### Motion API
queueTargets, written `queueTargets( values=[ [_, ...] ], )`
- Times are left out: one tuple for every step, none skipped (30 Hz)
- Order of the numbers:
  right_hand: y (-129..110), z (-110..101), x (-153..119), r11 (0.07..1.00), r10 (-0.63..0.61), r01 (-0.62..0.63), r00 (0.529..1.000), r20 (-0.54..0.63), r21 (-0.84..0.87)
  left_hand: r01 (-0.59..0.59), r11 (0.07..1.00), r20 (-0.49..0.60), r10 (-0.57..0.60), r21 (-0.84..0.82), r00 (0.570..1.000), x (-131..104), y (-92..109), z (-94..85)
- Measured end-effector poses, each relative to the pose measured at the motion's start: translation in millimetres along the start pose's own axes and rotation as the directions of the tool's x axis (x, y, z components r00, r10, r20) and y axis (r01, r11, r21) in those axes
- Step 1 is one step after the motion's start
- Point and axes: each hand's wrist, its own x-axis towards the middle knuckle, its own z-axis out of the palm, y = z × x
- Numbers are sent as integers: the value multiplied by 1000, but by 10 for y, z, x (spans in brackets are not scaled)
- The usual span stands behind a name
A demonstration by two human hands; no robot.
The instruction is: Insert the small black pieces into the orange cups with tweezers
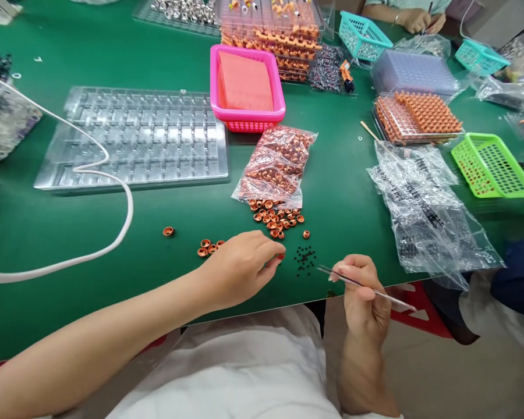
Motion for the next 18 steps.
queueTargets(
  values=[
    [29,20,-7,999,19,-20,1000,23,33,33,999,-19,-34,-36,999,-77,-4,10],
    [52,44,-15,997,36,-39,998,46,61,68,996,-36,-71,-65,997,-138,-14,25],
    [67,71,-23,995,53,-58,996,65,77,95,991,-42,-99,-98,994,-182,-30,44],
    [72,98,-32,993,75,-82,994,81,83,116,985,-44,-122,-128,992,-211,-50,64],
    [69,126,-42,990,104,-112,990,96,81,132,979,-41,-140,-158,989,-225,-72,83],
    [59,154,-54,986,139,-147,984,110,73,145,972,-33,-154,-185,988,-229,-96,99],
    [45,179,-70,980,179,-187,976,122,61,155,966,-24,-164,-209,986,-225,-121,113],
    [29,200,-90,972,221,-229,966,131,48,162,960,-17,-171,-226,985,-218,-145,125],
    [13,216,-112,963,261,-268,956,134,34,169,956,-10,-177,-238,984,-210,-169,134],
    [0,226,-136,954,294,-298,947,129,14,174,954,0,-180,-246,984,-204,-191,141],
    [-10,230,-158,948,319,-319,941,114,-14,178,951,12,-181,-251,983,-201,-211,146],
    [-16,226,-176,942,335,-332,938,87,-48,180,950,23,-180,-256,983,-201,-227,149],
    [-19,217,-189,938,341,-336,939,49,-81,183,948,34,-180,-259,983,-204,-238,151],
    [-19,205,-195,935,339,-336,941,7,-112,186,947,42,-181,-262,983,-208,-245,153],
    [-18,192,-194,932,335,-336,942,-33,-136,187,946,48,-180,-265,982,-213,-248,154],
    [-16,180,-187,928,332,-338,941,-66,-154,187,945,51,-179,-268,982,-217,-247,155],
    [-14,171,-176,925,332,-343,939,-92,-165,187,945,54,-179,-269,982,-219,-244,156],
    [-10,167,-163,921,333,-348,936,-111,-173,187,945,55,-179,-269,982,-220,-240,157]
  ],
)
